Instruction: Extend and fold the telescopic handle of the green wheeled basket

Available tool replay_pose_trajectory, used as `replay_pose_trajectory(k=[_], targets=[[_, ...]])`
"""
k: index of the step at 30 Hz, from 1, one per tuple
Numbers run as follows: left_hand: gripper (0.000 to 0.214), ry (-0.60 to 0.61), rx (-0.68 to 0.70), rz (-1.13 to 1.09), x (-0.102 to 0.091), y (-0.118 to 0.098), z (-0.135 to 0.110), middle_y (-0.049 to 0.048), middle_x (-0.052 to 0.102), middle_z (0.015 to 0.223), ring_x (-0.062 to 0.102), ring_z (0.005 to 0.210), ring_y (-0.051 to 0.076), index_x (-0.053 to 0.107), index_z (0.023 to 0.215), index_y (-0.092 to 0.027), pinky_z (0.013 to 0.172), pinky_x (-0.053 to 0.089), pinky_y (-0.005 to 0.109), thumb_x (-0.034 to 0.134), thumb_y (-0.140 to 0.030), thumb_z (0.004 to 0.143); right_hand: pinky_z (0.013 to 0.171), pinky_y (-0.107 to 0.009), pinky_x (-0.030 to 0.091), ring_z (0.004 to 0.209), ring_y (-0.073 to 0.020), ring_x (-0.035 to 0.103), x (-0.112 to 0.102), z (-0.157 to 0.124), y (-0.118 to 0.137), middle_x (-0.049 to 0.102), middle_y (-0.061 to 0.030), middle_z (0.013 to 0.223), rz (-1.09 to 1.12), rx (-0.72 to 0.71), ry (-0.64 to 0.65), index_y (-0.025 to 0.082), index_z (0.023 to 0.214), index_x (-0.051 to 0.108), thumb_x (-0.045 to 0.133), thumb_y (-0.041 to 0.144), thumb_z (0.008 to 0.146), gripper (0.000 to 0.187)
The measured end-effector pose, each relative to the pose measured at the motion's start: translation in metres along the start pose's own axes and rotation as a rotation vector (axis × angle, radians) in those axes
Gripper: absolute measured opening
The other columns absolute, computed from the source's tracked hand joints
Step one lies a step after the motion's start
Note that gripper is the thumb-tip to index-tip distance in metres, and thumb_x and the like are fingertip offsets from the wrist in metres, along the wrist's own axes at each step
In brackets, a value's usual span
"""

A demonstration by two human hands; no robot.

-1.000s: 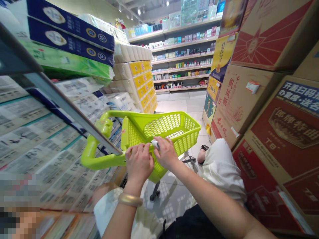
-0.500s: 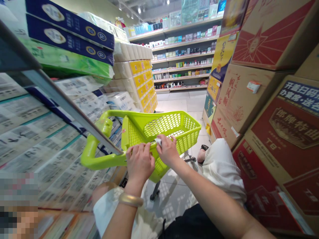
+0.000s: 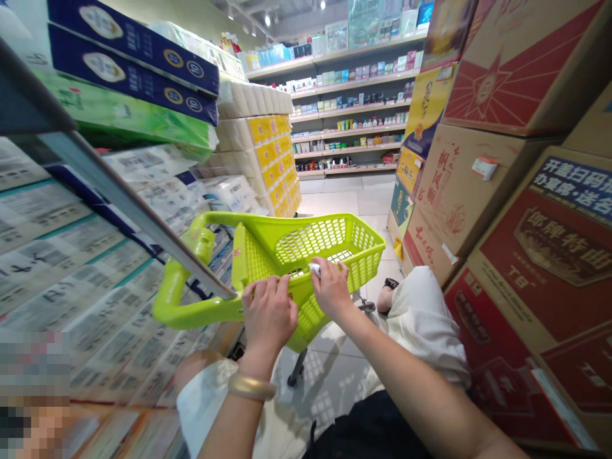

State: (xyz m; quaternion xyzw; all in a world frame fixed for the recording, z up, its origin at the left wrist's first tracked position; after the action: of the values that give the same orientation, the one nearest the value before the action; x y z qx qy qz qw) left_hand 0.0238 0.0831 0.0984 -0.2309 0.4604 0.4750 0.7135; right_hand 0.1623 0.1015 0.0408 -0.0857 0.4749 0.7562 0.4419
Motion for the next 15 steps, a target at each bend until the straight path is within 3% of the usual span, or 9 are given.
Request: replay_pose_trajectory(k=[5,12,15], targets=[[0.041,0.009,-0.002,-0.023,0.0,0.001,0.0,0.0104,0.067,0.105,0.055,0.105,0.028,0.061,0.12,-0.019,0.101,0.03,0.047,0.05,-0.019,0.081,0.109,-0.042,0.02,0.114,-0.0197,0.058,0.011,-0.008,0.027,0.067,-0.0059,0.119,0.084,-0.136,0.077,0.025,0.12,0.054,0.047,0.023,0.095,0.026],[0.041,0.01,0.001,-0.001,-0.001,0.001,0.0,0.0096,0.067,0.106,0.054,0.106,0.028,0.06,0.121,-0.018,0.101,0.029,0.046,0.049,-0.019,0.082,0.107,-0.046,0.023,0.11,-0.0237,0.059,-0.007,0.002,-0.015,0.068,-0.0101,0.113,-0.061,0.006,-0.011,0.019,0.114,0.058,0.047,0.019,0.093,0.023],[0.04,0.008,-0.006,-0.006,0.0,-0.001,0.001,0.01,0.067,0.106,0.055,0.106,0.028,0.061,0.12,-0.019,0.101,0.029,0.046,0.05,-0.019,0.081,0.109,-0.045,0.022,0.116,-0.0243,0.056,-0.003,0.0,-0.008,0.067,-0.0119,0.116,-0.059,0.017,-0.041,0.018,0.115,0.057,0.047,0.018,0.093,0.025]])
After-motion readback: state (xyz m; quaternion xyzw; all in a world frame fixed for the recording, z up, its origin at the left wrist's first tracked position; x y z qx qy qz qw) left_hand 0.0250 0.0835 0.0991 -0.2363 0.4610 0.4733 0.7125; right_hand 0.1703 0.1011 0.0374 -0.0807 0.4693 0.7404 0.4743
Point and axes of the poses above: each hand's wrist, its own z-axis towards the middle knuckle, its own x-axis out of the palm, y = z × x, the point moved 4 cm from there along z, towards the middle knuckle
